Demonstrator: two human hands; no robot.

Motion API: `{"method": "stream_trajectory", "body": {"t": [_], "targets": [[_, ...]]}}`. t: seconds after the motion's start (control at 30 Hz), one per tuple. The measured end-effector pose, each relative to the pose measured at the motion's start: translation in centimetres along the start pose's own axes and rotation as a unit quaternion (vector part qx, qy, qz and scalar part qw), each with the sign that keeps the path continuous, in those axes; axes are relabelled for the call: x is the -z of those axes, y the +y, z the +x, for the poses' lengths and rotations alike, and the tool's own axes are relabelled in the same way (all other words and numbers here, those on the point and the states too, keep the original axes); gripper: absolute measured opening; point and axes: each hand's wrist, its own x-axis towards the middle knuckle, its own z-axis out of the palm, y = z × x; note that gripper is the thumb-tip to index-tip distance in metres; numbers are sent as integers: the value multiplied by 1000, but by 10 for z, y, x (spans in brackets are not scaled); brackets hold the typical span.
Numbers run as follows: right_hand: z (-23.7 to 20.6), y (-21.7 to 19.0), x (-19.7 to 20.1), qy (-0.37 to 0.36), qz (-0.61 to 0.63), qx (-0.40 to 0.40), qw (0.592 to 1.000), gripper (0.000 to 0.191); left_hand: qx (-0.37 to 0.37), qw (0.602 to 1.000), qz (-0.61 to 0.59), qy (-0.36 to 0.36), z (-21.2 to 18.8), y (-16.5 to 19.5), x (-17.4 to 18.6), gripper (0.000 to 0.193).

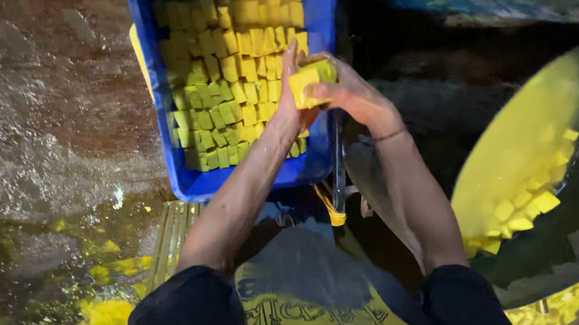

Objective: The person washes yellow rectangular blocks in a large water-filled vat, rubbing and rinsing each block by hand. They use a small bowl to scoop and pour water over the blocks, then place the washed blocks one at a time into a blue plastic crate beside the vat.

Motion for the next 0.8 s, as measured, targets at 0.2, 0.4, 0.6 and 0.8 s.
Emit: {"method": "stream_trajectory", "body": {"t": [0.2, 0.4, 0.6, 0.8], "targets": [[105, -8, 39, 8, 53, -35, 998, 45, -158, 961, 220, 52, 52, 70, 23, 79], [209, -2, -21, 229, -377, -18, 897, 62, -203, 367, 900, 118, 16, 96, 72, 71], [208, 43, -31, 297, -442, -21, 846, 79, -196, 367, 902, 117, 3, 97, 66, 64], [95, 48, 19, 244, -63, 44, 967, 62, -181, 288, 936, 93, 29, 118, 65, 72]]}}
